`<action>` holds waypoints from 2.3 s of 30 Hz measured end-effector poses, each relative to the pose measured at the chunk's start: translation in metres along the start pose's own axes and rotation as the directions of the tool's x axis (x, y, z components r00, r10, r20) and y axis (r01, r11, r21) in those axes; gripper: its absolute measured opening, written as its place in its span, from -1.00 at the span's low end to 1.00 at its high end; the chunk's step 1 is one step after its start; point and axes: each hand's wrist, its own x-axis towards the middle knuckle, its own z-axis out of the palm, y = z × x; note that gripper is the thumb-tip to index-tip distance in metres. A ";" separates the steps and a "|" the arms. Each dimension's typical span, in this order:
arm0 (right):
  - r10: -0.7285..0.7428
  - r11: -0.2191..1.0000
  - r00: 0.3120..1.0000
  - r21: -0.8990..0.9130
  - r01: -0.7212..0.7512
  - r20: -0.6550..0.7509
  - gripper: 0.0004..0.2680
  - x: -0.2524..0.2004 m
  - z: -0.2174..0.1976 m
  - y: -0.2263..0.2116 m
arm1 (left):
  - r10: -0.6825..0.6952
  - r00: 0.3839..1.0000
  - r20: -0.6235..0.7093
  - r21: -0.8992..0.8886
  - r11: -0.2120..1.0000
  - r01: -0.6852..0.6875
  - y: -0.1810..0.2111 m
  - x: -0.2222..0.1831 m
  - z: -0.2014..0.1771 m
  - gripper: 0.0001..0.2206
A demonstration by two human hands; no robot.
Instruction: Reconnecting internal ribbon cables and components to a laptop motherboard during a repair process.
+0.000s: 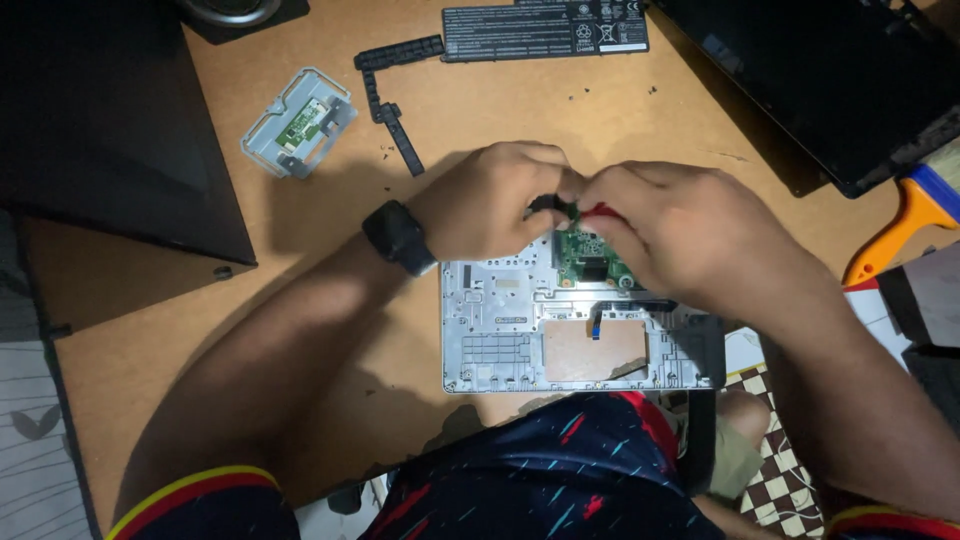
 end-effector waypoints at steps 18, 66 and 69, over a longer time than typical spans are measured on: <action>0.450 0.857 0.760 0.465 -0.221 -0.469 -0.91 -0.094 0.004 -0.032 | 0.032 0.999 0.003 0.172 0.985 -0.032 -0.019 -0.002 0.018 -0.77; 0.756 0.419 0.520 0.904 0.084 -0.398 -0.84 -0.166 0.058 0.011 | -0.230 0.970 -0.079 0.351 0.904 0.243 -0.119 0.075 0.031 -0.90; 0.841 0.322 0.444 0.945 0.046 -0.308 -0.66 -0.164 0.053 0.001 | -0.271 0.953 -0.137 0.243 0.923 0.298 -0.071 0.068 0.010 -0.91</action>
